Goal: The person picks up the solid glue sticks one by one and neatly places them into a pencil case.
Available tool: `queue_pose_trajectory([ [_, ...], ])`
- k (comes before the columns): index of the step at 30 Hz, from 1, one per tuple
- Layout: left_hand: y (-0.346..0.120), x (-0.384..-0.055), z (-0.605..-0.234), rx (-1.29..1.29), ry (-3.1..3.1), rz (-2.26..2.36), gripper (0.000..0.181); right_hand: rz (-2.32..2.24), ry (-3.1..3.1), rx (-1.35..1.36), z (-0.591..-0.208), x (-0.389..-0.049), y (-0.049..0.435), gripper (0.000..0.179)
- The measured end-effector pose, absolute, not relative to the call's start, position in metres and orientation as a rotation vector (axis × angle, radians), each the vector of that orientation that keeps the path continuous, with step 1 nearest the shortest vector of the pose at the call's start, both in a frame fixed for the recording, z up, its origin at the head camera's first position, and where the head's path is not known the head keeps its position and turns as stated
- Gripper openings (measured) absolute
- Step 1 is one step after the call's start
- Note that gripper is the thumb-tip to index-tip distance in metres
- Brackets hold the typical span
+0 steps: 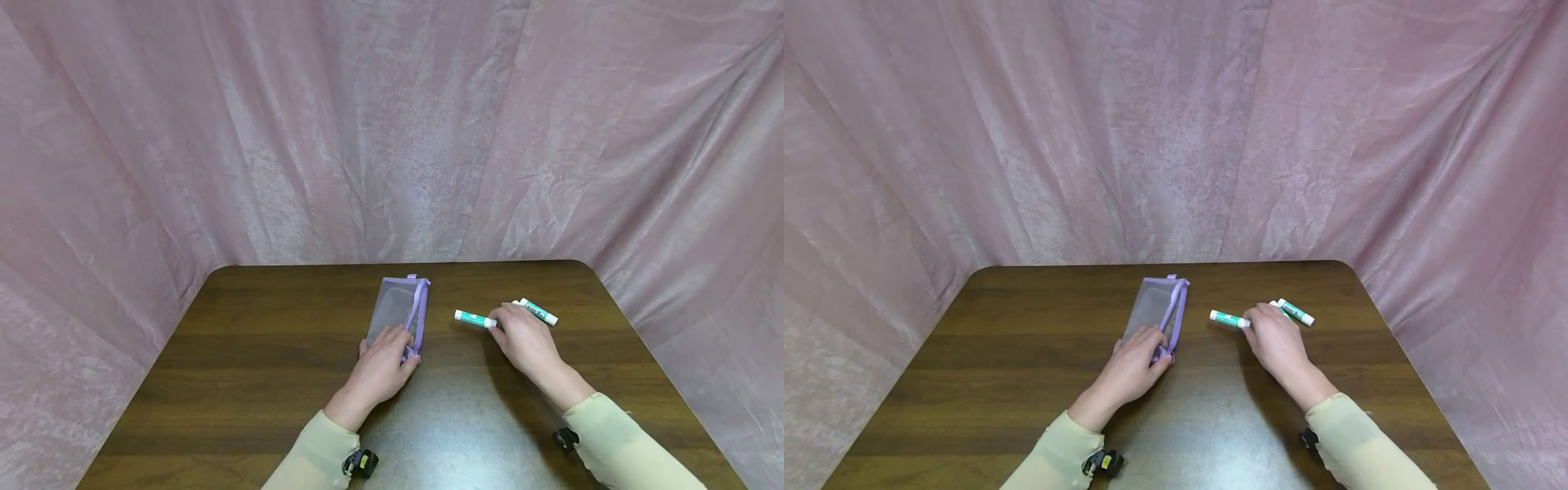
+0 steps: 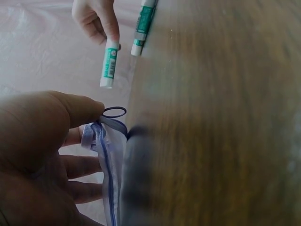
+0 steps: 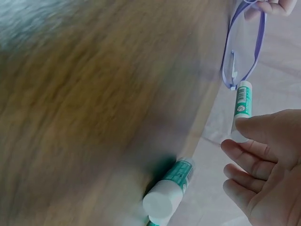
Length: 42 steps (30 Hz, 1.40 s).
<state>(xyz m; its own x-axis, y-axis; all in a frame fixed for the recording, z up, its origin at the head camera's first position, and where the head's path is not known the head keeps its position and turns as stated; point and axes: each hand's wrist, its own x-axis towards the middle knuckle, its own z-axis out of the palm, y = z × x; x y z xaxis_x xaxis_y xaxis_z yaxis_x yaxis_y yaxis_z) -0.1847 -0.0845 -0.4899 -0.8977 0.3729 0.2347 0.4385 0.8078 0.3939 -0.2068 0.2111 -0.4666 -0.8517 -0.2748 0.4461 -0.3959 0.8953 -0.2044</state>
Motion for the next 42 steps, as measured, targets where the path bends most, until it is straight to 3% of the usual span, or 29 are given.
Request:
queue_pose_trajectory([
  [42,-0.085,-0.184,-0.492,-0.619,-2.861,-0.701,0.019,0.483,-2.827,0.467,-0.473,-0.225,0.166,0.01],
])
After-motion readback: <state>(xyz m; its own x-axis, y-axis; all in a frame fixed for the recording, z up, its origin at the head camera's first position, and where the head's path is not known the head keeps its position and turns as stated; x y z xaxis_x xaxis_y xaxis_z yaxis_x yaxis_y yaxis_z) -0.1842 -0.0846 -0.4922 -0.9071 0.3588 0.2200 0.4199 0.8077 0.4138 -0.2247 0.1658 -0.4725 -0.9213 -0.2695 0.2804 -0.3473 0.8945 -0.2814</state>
